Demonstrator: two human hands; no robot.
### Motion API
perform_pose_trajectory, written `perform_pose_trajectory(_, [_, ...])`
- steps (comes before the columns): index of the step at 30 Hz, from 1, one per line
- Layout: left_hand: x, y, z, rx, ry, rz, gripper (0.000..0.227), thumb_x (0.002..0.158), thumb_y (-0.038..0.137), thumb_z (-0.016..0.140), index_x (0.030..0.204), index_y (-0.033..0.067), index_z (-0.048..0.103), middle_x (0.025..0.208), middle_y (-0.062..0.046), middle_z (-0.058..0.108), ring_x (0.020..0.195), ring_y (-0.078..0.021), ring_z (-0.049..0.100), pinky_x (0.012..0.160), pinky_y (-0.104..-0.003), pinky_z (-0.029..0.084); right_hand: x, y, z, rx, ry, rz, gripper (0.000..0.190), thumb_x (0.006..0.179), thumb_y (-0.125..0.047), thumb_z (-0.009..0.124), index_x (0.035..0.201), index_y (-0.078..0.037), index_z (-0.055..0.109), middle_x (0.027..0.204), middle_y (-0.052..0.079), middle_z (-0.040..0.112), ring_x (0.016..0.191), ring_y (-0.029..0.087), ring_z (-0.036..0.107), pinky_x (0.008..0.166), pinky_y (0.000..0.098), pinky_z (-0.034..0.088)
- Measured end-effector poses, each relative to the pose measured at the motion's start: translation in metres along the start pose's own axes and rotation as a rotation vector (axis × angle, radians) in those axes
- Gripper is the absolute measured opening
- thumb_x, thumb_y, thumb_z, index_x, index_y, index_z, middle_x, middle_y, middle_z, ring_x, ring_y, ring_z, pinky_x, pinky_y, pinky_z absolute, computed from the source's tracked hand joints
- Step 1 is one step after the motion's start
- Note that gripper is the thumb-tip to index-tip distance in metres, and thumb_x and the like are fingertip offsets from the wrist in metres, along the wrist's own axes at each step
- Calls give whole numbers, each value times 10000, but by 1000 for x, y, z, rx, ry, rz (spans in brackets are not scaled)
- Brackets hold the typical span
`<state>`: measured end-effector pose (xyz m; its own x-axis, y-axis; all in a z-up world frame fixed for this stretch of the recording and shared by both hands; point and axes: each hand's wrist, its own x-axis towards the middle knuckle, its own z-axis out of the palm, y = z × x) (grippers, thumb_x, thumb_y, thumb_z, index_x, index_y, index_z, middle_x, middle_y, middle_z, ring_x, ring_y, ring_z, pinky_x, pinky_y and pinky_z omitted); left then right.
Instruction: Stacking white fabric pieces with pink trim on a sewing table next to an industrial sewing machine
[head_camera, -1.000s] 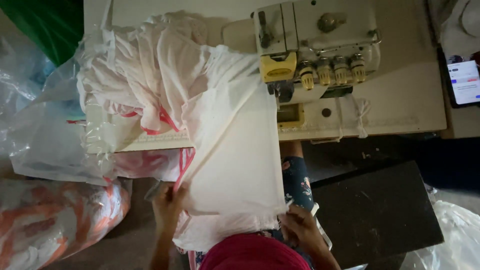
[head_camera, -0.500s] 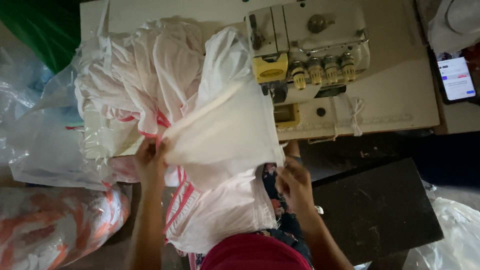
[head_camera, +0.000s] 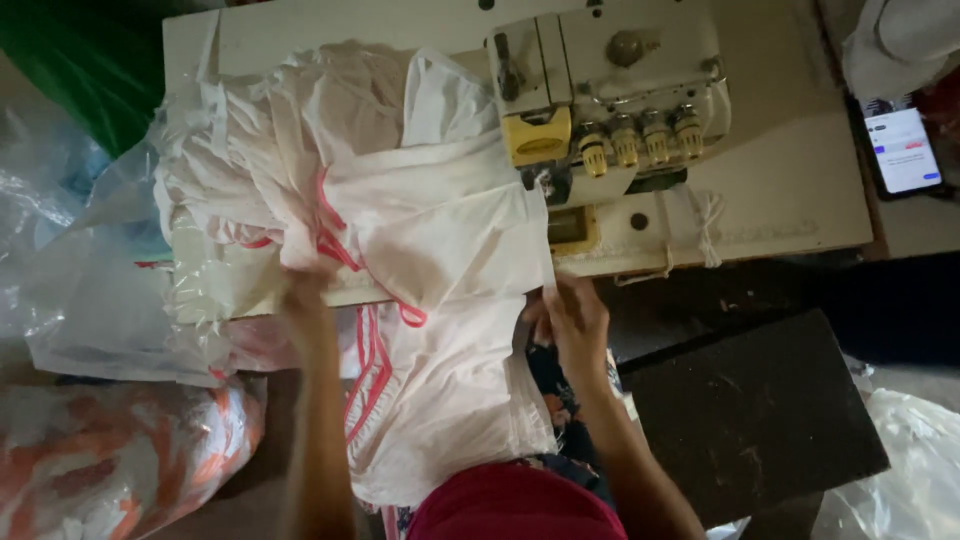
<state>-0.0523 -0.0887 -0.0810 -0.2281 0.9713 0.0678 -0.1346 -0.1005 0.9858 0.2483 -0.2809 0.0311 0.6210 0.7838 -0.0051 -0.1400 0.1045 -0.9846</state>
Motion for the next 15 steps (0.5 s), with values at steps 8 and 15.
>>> perform_pose_trajectory(8, [-102, -59, 36, 740, -362, -116, 250, 786, 376, 859, 886, 167, 766, 893, -18, 775, 1036, -278, 731, 1013, -437, 485, 82, 64, -13, 323, -160, 160, 160, 997, -83, 568, 1106, 21, 623, 783, 202, 706, 607, 263, 704, 607, 377, 583])
perform_pose_trajectory(15, [-98, -23, 35, 738, -209, 19, 173, 874, 220, 788, 904, 86, 683, 813, -110, 707, 869, -306, 734, 866, -425, 552, -58, 7, -33, -28, -98, 290, 324, 1016, -56, 511, 778, 74, 688, 466, 108, 546, 350, 206, 453, 453, 314, 453])
